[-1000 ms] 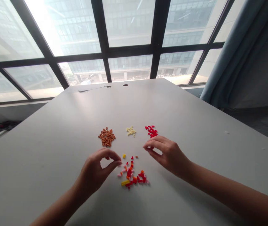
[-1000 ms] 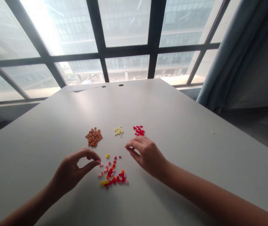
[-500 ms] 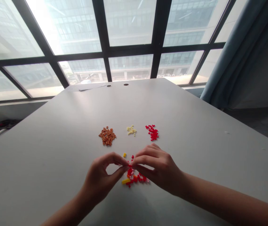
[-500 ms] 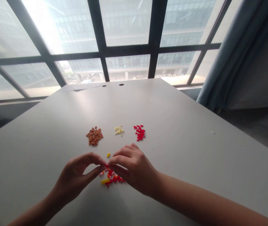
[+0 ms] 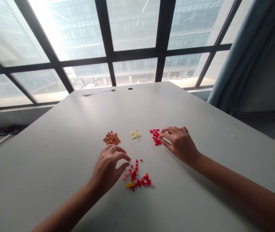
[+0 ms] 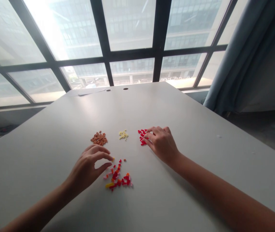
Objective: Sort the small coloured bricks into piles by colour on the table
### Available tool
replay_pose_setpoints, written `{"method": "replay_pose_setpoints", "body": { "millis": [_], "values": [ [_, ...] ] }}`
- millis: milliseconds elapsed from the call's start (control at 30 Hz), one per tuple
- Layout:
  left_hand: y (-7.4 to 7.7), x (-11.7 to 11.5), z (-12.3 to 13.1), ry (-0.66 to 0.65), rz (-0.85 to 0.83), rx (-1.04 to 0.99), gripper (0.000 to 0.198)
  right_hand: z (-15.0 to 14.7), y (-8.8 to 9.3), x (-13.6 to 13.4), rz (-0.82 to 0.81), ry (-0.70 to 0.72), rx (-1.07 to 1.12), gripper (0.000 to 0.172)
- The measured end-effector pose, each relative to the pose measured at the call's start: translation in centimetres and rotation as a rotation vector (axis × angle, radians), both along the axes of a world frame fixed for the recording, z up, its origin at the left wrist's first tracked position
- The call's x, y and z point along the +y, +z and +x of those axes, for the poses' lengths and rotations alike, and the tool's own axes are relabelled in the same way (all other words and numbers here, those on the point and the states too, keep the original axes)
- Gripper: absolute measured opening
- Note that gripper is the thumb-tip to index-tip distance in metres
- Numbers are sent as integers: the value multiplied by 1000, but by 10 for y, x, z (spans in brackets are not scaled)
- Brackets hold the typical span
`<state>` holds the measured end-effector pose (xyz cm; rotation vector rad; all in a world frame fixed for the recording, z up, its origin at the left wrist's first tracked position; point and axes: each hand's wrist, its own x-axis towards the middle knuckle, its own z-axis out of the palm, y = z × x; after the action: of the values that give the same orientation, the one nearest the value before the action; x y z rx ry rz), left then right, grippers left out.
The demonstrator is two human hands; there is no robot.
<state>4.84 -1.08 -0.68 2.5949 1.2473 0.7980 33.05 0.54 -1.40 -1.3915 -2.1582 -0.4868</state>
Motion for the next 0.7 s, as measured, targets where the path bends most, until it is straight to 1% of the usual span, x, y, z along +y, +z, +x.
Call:
{"method": "replay_pose_setpoints", "body": {
  "millis": [100,267,333,400,467,533,633,700],
  "values": [
    [7,2,5,-19,-51,100,8,-9,0,-3,1,50,50,8],
    [22,9,18,-105,-125,261,10,-18,-1,-8,-37,121,107,7],
    [24,11,21,-103,-139,299,9,-18,-3,-9,-43,128,123,7],
    [23,12,22,-89,-145,296,9,-18,-4,-9,-51,134,155,7],
    [20,12,22,-76,-132,238,9,-21,-4,-11,-75,151,219,6],
    [16,11,22,-64,-126,120,8,-27,-2,-14,-141,183,309,6],
    [13,8,24,-18,-171,-157,4,-40,4,-23,-259,256,420,4],
    [13,4,26,19,-230,-348,1,-49,7,-30,-268,296,451,4]
  ]
}}
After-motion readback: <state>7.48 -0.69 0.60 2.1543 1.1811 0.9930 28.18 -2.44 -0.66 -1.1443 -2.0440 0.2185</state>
